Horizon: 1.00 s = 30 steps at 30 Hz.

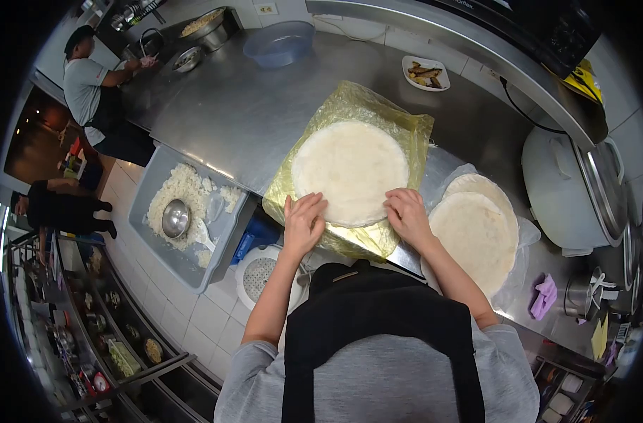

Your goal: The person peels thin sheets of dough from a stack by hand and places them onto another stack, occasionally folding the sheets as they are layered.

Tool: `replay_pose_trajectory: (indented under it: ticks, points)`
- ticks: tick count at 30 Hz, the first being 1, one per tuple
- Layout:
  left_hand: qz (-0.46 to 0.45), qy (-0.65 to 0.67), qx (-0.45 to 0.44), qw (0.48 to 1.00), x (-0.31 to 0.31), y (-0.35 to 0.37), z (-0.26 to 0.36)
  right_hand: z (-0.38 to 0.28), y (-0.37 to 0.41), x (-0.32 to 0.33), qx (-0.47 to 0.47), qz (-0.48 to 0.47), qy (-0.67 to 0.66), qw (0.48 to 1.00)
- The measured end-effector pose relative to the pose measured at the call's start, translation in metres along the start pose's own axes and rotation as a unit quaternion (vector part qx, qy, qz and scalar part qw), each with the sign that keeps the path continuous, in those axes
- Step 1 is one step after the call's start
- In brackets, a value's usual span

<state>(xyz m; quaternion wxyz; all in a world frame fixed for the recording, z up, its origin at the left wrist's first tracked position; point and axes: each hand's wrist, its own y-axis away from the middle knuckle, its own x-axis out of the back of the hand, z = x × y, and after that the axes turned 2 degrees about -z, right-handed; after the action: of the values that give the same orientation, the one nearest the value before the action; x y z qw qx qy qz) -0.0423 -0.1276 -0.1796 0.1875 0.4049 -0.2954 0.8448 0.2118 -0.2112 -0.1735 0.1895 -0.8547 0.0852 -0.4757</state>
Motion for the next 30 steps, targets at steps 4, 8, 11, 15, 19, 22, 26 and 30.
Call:
replay_pose_trajectory:
  ticks: [4, 8, 11, 15, 19, 22, 26, 30]
  points:
    - [0.072, 0.092, -0.016, 0.993, 0.009, -0.046, 0.016, -0.012, -0.032, 0.007, -0.006, 0.035, -0.002, 0.999]
    - [0.062, -0.014, -0.020, 0.998, -0.019, -0.100, 0.017, -0.016, -0.076, -0.016, -0.038, 0.024, 0.087, 0.995]
    - [-0.081, -0.167, 0.061, 0.981, -0.047, -0.101, 0.013, 0.000, -0.070, -0.044, -0.082, 0.002, 0.153, 0.985]
    - [-0.096, -0.175, 0.046, 0.979, -0.064, -0.098, -0.005, 0.011, -0.062, -0.045, -0.112, -0.097, 0.107, 0.983]
    - [-0.101, -0.160, 0.062, 0.980, -0.061, -0.095, -0.002, 0.024, -0.055, -0.017, -0.145, -0.093, -0.183, 0.968]
    - [-0.064, -0.092, 0.063, 0.992, -0.059, -0.095, -0.006, 0.029, -0.005, 0.031, -0.174, 0.077, -0.163, 0.968]
    - [0.013, 0.107, -0.011, 0.994, -0.050, -0.088, 0.017, 0.037, 0.106, 0.099, -0.289, 0.224, 0.089, 0.927]
    - [-0.179, 0.313, -0.001, 0.933, -0.066, -0.082, 0.094, 0.024, 0.202, 0.147, -0.419, 0.237, 0.220, 0.849]
